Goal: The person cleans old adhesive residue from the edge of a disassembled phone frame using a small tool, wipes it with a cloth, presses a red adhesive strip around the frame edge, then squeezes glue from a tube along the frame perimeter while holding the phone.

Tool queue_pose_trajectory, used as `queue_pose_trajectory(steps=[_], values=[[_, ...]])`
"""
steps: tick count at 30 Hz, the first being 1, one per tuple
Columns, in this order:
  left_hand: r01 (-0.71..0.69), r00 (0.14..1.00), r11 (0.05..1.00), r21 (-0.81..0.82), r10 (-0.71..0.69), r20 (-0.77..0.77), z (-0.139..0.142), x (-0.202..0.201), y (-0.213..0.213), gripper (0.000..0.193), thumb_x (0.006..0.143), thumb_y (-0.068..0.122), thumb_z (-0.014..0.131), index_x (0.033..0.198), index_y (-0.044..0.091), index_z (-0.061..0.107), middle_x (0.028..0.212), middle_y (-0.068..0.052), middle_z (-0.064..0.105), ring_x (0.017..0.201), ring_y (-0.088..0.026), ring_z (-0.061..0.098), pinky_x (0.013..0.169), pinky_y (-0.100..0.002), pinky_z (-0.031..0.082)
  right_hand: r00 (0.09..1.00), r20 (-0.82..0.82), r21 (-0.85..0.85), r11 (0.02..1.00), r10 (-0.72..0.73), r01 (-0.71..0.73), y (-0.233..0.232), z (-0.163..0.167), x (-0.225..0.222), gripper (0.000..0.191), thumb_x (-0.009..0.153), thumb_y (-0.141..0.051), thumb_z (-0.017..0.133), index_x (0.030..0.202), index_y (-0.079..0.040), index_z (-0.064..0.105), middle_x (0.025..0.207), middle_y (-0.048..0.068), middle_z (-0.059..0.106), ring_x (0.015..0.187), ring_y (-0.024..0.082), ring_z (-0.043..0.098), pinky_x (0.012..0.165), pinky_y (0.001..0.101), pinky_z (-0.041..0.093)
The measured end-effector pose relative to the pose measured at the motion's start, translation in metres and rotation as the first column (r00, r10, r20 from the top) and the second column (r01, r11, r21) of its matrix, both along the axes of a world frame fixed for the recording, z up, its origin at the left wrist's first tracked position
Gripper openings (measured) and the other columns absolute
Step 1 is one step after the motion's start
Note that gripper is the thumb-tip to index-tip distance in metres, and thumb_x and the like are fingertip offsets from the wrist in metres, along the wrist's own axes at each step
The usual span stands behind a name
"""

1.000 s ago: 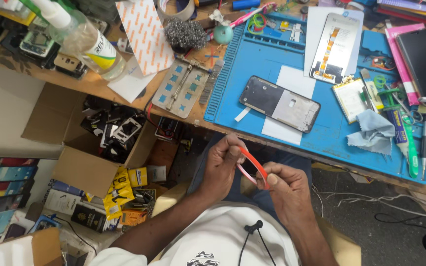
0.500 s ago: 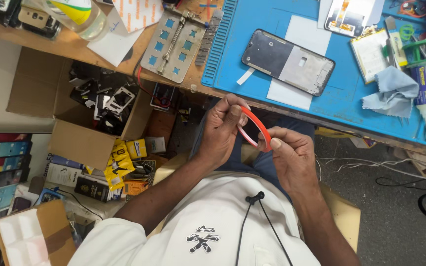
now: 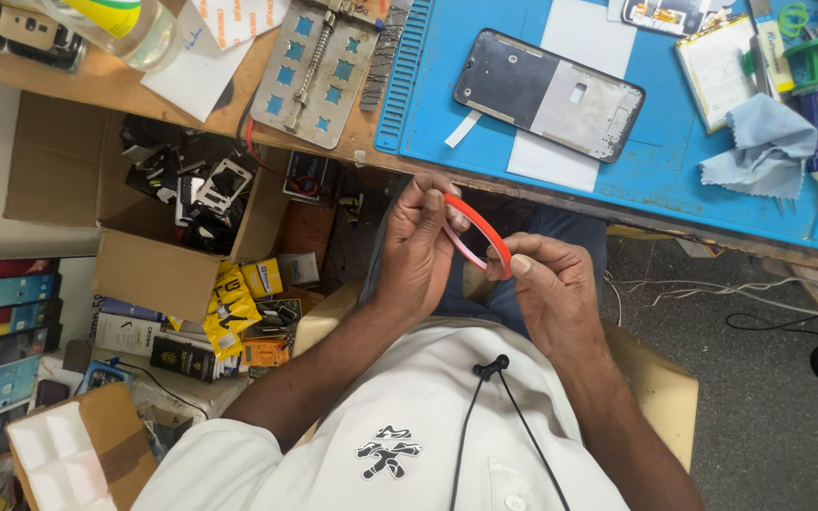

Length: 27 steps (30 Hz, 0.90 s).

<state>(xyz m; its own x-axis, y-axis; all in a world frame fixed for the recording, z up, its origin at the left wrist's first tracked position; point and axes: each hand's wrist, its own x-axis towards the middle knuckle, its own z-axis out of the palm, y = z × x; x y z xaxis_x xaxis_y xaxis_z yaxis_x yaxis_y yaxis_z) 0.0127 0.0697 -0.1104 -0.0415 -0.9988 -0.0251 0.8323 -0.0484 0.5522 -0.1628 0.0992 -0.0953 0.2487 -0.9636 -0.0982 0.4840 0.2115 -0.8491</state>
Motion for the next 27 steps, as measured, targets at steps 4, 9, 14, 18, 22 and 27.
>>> queue_pose_trajectory(steps=[4,9,14,18,22,27], values=[[0.06,0.885,0.974,-0.217,0.048,0.463,0.008,0.019,0.002,0.021,0.108,0.026,0.062,0.115,0.006,0.062,0.105,-0.001,0.061,0.097,-0.009,0.054,0.091,-0.024,0.047,1.0,-0.014,0.005,1.0,0.013,-0.013,-0.001,0.003,-0.002,0.024,0.099,-0.009,0.068,0.112,0.01,0.072,0.101,0.014,0.072,0.094,0.019,0.064,0.089,0.032,0.051],[0.108,0.794,0.963,-0.248,0.067,0.604,0.006,0.024,-0.002,0.017,0.111,0.022,0.064,0.113,0.006,0.065,0.099,0.0,0.06,0.088,-0.007,0.053,0.082,-0.021,0.045,0.999,-0.033,0.001,1.0,0.021,-0.021,-0.003,0.005,-0.001,0.024,0.098,-0.009,0.068,0.112,0.009,0.072,0.1,0.014,0.072,0.093,0.018,0.064,0.088,0.0318,0.051],[0.017,0.999,1.0,0.022,-0.016,-0.038,0.004,0.005,0.003,0.02,0.111,0.024,0.067,0.118,0.005,0.064,0.104,-0.003,0.062,0.097,-0.012,0.057,0.094,-0.028,0.049,1.0,0.025,-0.038,0.999,0.014,-0.013,-0.002,0.004,0.0,0.022,0.098,-0.01,0.07,0.11,0.009,0.073,0.101,0.014,0.072,0.094,0.018,0.064,0.089,0.0325,0.053],[0.145,0.719,0.958,-0.249,0.071,0.692,0.012,0.03,0.006,0.026,0.107,0.027,0.065,0.124,0.008,0.063,0.11,0.001,0.064,0.1,-0.008,0.059,0.089,-0.022,0.049,0.998,-0.064,0.01,1.0,0.013,-0.012,-0.001,0.008,-0.002,0.022,0.097,-0.009,0.068,0.108,0.009,0.073,0.1,0.014,0.072,0.091,0.017,0.065,0.086,0.0313,0.053],[0.122,0.737,0.912,-0.391,0.181,0.652,0.013,0.025,-0.005,0.018,0.108,0.022,0.069,0.116,0.006,0.065,0.113,-0.003,0.063,0.106,-0.015,0.061,0.094,-0.028,0.05,0.995,-0.094,-0.007,1.0,0.02,-0.021,-0.006,0.011,0.0,0.02,0.095,-0.008,0.068,0.105,0.009,0.073,0.095,0.012,0.073,0.088,0.017,0.067,0.083,0.0316,0.054],[0.001,0.965,0.998,-0.067,0.017,0.262,0.022,0.006,-0.003,0.022,0.103,0.024,0.072,0.111,0.005,0.065,0.105,-0.007,0.064,0.1,-0.015,0.059,0.092,-0.029,0.05,0.999,-0.047,0.021,1.0,0.021,-0.02,-0.005,0.01,-0.002,0.019,0.095,-0.006,0.068,0.106,0.008,0.074,0.097,0.011,0.073,0.088,0.017,0.067,0.082,0.0313,0.054]])
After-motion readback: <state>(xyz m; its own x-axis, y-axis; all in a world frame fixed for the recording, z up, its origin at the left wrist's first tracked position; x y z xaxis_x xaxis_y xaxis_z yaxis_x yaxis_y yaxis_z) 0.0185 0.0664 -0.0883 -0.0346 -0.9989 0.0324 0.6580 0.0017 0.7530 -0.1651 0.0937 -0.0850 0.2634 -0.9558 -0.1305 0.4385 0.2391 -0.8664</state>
